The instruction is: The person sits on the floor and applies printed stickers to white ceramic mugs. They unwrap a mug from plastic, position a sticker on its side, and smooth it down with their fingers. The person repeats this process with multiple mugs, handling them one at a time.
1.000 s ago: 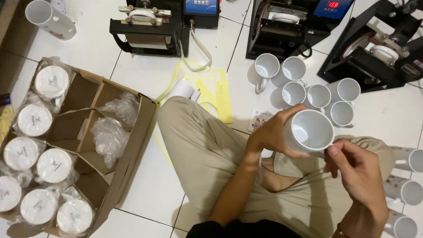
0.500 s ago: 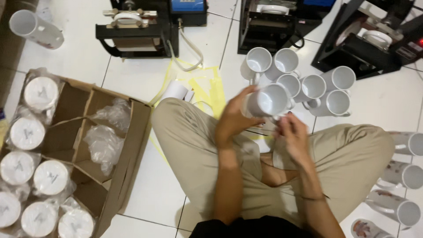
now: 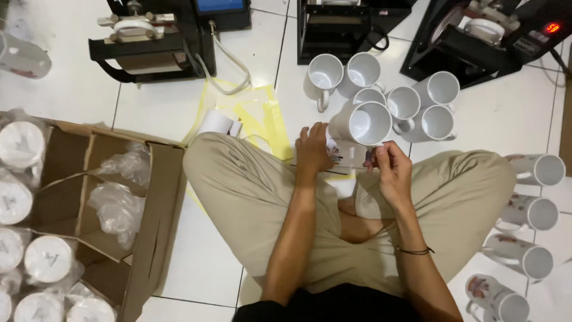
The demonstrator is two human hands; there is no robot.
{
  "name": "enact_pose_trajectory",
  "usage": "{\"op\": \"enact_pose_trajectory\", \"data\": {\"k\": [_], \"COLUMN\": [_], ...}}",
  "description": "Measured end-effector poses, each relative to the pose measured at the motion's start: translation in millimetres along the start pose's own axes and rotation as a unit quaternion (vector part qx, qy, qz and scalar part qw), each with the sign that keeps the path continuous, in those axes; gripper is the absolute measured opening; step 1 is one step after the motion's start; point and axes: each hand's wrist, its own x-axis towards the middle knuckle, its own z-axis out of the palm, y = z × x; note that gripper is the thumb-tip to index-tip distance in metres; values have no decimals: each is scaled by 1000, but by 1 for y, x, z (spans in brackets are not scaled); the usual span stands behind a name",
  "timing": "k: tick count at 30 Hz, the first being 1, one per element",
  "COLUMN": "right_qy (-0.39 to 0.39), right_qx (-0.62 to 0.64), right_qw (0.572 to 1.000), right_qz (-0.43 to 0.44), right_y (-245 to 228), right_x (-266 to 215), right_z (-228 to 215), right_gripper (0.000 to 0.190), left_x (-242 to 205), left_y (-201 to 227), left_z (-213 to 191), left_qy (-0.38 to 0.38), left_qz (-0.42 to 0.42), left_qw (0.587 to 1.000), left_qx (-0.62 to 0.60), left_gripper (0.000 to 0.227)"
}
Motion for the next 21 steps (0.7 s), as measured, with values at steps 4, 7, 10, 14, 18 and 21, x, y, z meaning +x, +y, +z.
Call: {"op": "enact_pose_trajectory", "data": {"k": [4,7,10,14,18,21], "right_qy": [-3,-13,-28,-13,3,2], "right_qx": [10,15,-18,-70,-64,-74], "right_qw": [1000,999,999,997,997,996], "right_qz": [28,34,31,17,34,40], "right_y": [-2,5,-1,12,24,28], "right_x": [6,10,13,11,11,13], "right_z": [13,22,32,47,49,50], "right_gripper": [28,29,31,33,35,36], "left_x": [-9,-21,-27,-32,-34,-39], "left_y": [8,13,13,10,14,19], "left_z": [18,22,29,40,42,41], "left_qy": [-45,-36,-37,-30,-41,-47], "left_qz": [-54,-34,-25,-22,-33,-38], "left_qw": [989,984,983,980,977,973], "left_qx": [127,174,176,193,205,224], "left_gripper": [110,98,97,96,95,93]}}
